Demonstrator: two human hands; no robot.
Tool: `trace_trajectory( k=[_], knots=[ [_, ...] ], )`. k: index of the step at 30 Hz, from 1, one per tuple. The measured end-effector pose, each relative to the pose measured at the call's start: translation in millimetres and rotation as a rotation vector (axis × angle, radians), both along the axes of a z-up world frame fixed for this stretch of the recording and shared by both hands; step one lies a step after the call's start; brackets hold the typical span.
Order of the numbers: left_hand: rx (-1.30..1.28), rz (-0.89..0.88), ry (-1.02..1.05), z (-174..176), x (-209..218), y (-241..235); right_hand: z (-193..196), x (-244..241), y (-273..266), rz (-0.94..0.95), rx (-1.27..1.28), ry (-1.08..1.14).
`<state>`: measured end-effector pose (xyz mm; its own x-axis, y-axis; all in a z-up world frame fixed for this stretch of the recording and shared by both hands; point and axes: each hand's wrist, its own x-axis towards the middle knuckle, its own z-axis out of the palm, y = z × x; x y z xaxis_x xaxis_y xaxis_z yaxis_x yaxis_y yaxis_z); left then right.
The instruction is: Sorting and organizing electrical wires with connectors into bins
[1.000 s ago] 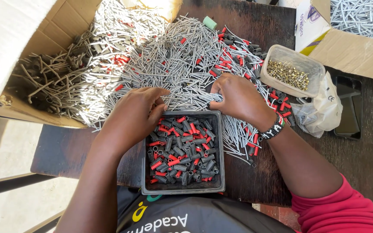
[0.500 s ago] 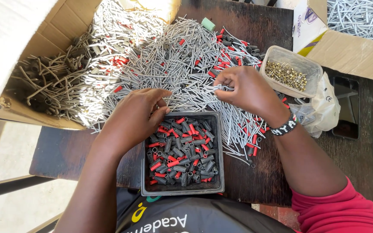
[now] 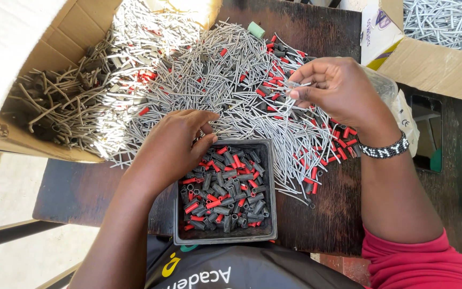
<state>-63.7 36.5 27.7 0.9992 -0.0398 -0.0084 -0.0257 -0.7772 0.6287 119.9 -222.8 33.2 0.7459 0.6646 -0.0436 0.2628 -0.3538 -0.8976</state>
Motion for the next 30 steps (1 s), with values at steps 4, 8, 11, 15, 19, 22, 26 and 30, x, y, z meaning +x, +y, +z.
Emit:
trace_trajectory(
  k=[4,8,11,15,19,22,26,30],
  knots=[
    [-0.031,0.035,-0.092,-8,1,-10,11,-5,3,-0.135,0.088,0.16],
    [-0.064,-0.004,-0.167,-11,5,-19,11,-3,3,-0.165,0.147,0.221],
    [-0.086,-0.031,-0.181,-12,6,-22,7,4,-1,-0.181,0.203,0.253],
    [-0.075,-0.02,-0.12,-10,8,-23,-1,9,-3,-0.214,0.276,0.291],
    [-0.145,0.04,-0.102,-2,10,-29,-10,10,-1,-0.184,0.397,0.339],
    [-0.379,0.199,-0.126,10,13,-48,-8,4,2,-0.178,0.412,0.375],
    [-0.665,0.181,-0.07,-7,25,-73,-13,-6,13,-0.169,0.441,0.417],
    [-1.095,0.177,0.005,-33,38,-88,-16,-19,27,-0.208,0.51,0.439]
  ],
)
